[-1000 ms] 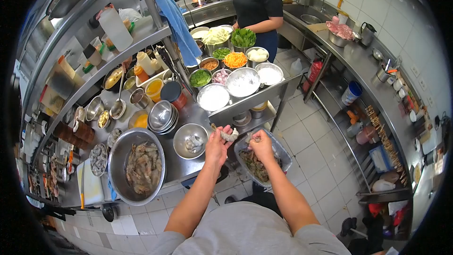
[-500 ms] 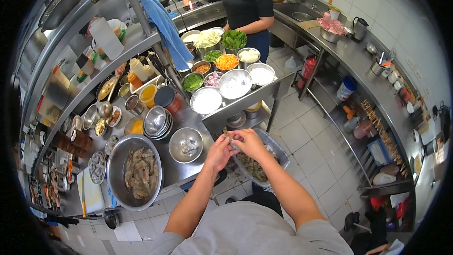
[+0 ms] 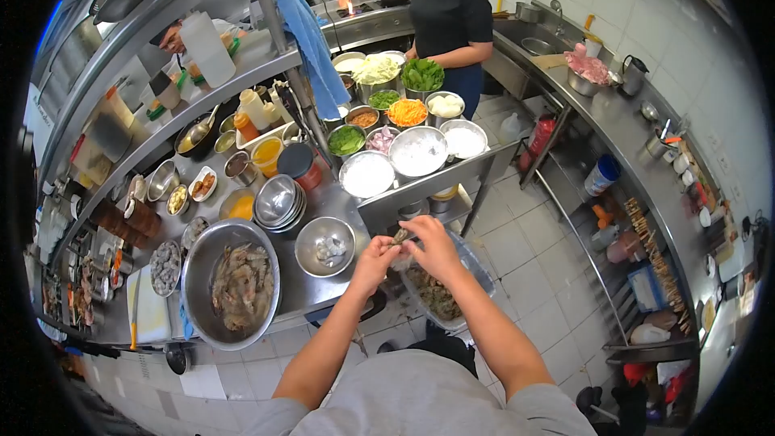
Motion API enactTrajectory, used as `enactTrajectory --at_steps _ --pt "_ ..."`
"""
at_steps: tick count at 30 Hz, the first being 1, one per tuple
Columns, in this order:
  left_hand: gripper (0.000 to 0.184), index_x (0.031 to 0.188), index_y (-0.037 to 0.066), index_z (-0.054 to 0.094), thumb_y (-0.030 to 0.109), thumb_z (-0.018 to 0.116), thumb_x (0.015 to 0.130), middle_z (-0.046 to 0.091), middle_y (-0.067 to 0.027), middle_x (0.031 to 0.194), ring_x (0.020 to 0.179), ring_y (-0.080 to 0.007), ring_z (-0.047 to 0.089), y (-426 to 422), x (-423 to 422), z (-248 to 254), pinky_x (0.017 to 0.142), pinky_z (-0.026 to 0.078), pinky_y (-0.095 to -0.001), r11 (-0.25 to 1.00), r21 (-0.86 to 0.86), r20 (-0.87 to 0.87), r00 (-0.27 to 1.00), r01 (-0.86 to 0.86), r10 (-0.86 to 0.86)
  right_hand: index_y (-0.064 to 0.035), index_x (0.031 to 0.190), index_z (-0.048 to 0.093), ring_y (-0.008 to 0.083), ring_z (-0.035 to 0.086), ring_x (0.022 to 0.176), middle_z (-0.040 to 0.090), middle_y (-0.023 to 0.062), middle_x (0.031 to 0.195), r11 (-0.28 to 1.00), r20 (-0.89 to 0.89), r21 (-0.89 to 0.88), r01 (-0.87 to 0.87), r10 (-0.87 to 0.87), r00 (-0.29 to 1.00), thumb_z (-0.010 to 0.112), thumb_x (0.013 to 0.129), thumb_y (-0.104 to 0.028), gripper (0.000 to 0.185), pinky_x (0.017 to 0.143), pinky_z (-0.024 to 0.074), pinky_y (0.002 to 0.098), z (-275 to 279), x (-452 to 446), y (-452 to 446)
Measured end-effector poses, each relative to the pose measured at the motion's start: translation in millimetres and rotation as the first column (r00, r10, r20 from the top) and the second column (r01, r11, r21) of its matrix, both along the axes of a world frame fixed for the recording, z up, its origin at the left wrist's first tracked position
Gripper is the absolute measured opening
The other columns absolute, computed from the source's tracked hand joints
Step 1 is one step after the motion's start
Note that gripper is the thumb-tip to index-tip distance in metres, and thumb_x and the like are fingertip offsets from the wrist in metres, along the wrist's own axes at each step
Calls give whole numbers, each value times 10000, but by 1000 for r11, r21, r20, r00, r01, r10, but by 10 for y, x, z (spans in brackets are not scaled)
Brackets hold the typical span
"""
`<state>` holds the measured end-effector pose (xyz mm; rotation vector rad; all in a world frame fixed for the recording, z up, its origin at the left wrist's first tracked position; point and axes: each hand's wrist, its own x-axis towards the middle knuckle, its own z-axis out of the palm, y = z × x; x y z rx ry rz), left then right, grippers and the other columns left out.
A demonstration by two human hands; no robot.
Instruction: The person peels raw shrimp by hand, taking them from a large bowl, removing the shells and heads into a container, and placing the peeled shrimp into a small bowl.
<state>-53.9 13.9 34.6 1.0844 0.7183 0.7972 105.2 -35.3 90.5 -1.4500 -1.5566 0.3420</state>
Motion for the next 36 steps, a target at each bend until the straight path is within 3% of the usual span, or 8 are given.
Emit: enactTrajectory --at_steps 14,17,19,25,27,31,33,36 --pt "244 929 54 661 298 646 934 621 15 758 629 -84 551 122 -454 231 585 441 -248 807 -139 -531 644 574 -550 -81 836 714 347 652 830 679 138 819 857 425 -384 -343 494 758 615 828 -216 167 751 522 456 -199 23 -181" --pt "326 973 31 646 354 618 940 658 -70 796 662 -188 626 54 -513 286 645 502 -330 808 79 -604 672 584 -428 -59 857 699 275 655 764 657 132 788 883 345 -252 -396 464 816 592 844 -163 150 746 517 411 -275 -47 -183" --pt "288 994 30 636 310 624 926 672 -130 873 779 -313 649 -60 -553 393 713 511 -398 709 440 -688 714 551 -128 -36 833 687 190 646 755 651 86 757 800 -167 -520 -299 248 954 568 848 -145 162 707 515 366 -328 -128 -180" --pt "214 1040 17 643 203 625 937 670 -123 943 859 -273 644 -213 -1087 534 779 498 -368 695 696 -431 879 180 203 -8 905 707 85 516 614 617 11 731 764 -746 -575 -293 -343 570 610 898 -156 177 547 416 228 -671 -273 -172" --pt "182 1040 16 645 173 611 956 670 -50 919 813 -146 622 -179 -1401 477 749 490 -299 905 409 -322 909 -117 263 -49 934 700 86 547 663 610 -20 730 742 -464 -660 -120 -276 842 671 888 -217 177 566 447 247 -1298 6 -164" --pt "160 1094 85 581 206 543 997 656 -7 861 761 -49 576 -16 -2370 792 596 463 -207 729 335 -109 744 -597 659 -40 1013 694 88 549 633 642 10 776 804 -295 -594 36 -260 920 682 823 -99 199 548 446 251 -2468 748 -261" --pt "165 1097 76 573 205 526 1006 640 -18 887 722 -59 582 98 -2950 971 550 480 -211 615 317 -50 635 -722 771 10 1160 630 160 628 663 664 57 800 872 137 -431 234 -193 972 651 803 -40 361 596 514 293 -2972 1083 -425" --pt "184 1117 71 567 197 572 983 649 -37 916 756 -111 613 354 -3787 1014 617 520 -247 429 255 73 459 -867 885 1 1197 591 165 633 634 676 90 823 660 -122 -732 170 -373 920 617 810 -39 389 536 500 301 -2834 1088 -739"
